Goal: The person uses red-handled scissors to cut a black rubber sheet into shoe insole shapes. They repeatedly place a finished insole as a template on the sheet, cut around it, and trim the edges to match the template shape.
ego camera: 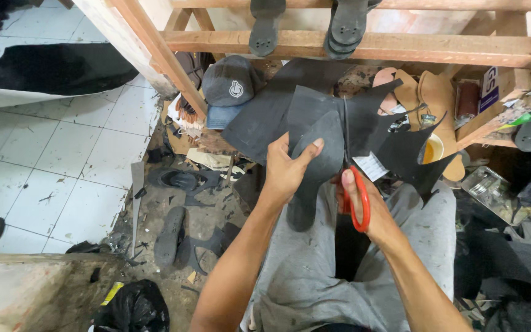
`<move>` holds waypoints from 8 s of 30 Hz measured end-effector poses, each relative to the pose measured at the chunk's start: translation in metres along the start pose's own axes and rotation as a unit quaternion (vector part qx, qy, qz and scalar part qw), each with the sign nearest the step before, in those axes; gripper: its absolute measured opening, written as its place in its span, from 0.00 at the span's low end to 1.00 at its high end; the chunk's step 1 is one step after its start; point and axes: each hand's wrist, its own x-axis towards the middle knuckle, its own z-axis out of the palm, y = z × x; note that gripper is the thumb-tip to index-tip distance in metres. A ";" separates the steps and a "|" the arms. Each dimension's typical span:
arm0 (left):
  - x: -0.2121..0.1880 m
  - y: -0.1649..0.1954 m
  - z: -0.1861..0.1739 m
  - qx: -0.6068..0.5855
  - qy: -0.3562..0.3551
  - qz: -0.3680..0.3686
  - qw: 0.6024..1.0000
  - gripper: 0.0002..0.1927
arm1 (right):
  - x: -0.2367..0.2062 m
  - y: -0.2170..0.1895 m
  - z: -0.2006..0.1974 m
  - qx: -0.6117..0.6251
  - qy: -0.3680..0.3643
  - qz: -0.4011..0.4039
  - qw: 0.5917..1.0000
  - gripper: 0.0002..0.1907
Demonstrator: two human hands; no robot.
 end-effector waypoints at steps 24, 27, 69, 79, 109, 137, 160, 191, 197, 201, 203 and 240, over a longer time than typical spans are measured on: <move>0.014 0.016 -0.019 0.072 -0.147 -0.051 0.985 0.13 | 0.000 -0.001 -0.035 0.092 -0.064 0.042 0.993 0.34; 0.020 0.020 -0.022 0.114 -0.178 -0.083 0.974 0.16 | -0.005 0.000 -0.045 0.085 -0.069 0.055 0.992 0.33; -0.022 -0.027 0.003 -0.220 -0.041 -0.023 0.974 0.16 | -0.034 0.020 -0.036 -0.007 -0.093 0.020 0.995 0.33; -0.014 -0.019 0.001 -0.248 -0.037 -0.048 0.967 0.17 | -0.032 0.015 -0.038 -0.039 -0.079 0.062 0.994 0.36; 0.000 -0.029 -0.003 -0.166 -0.052 -0.054 0.983 0.20 | -0.025 0.036 -0.037 0.032 -0.032 0.076 0.996 0.39; -0.014 -0.016 0.001 -0.205 -0.094 -0.053 0.973 0.23 | -0.028 0.033 -0.020 0.062 -0.065 -0.002 0.996 0.42; -0.019 -0.054 0.004 -0.137 -0.081 -0.084 0.984 0.21 | 0.000 0.022 -0.003 0.194 0.072 -0.010 0.978 0.16; -0.043 0.004 -0.021 0.032 -0.285 -0.104 0.952 0.22 | -0.008 0.050 -0.070 0.418 -0.079 0.023 0.905 0.28; -0.060 -0.037 -0.021 -0.160 -0.013 -0.056 0.985 0.21 | -0.039 0.058 -0.035 0.173 -0.011 -0.003 0.985 0.28; -0.056 -0.039 -0.017 -0.139 0.047 -0.017 0.989 0.30 | -0.057 0.058 -0.016 0.038 0.000 0.065 0.997 0.27; -0.056 -0.038 -0.013 -0.137 0.059 -0.002 0.989 0.30 | -0.062 0.056 -0.011 0.014 -0.013 0.060 0.998 0.28; -0.054 -0.067 -0.013 -0.408 0.009 -0.235 0.882 0.14 | -0.036 0.060 -0.030 -0.319 0.003 -0.058 0.946 0.18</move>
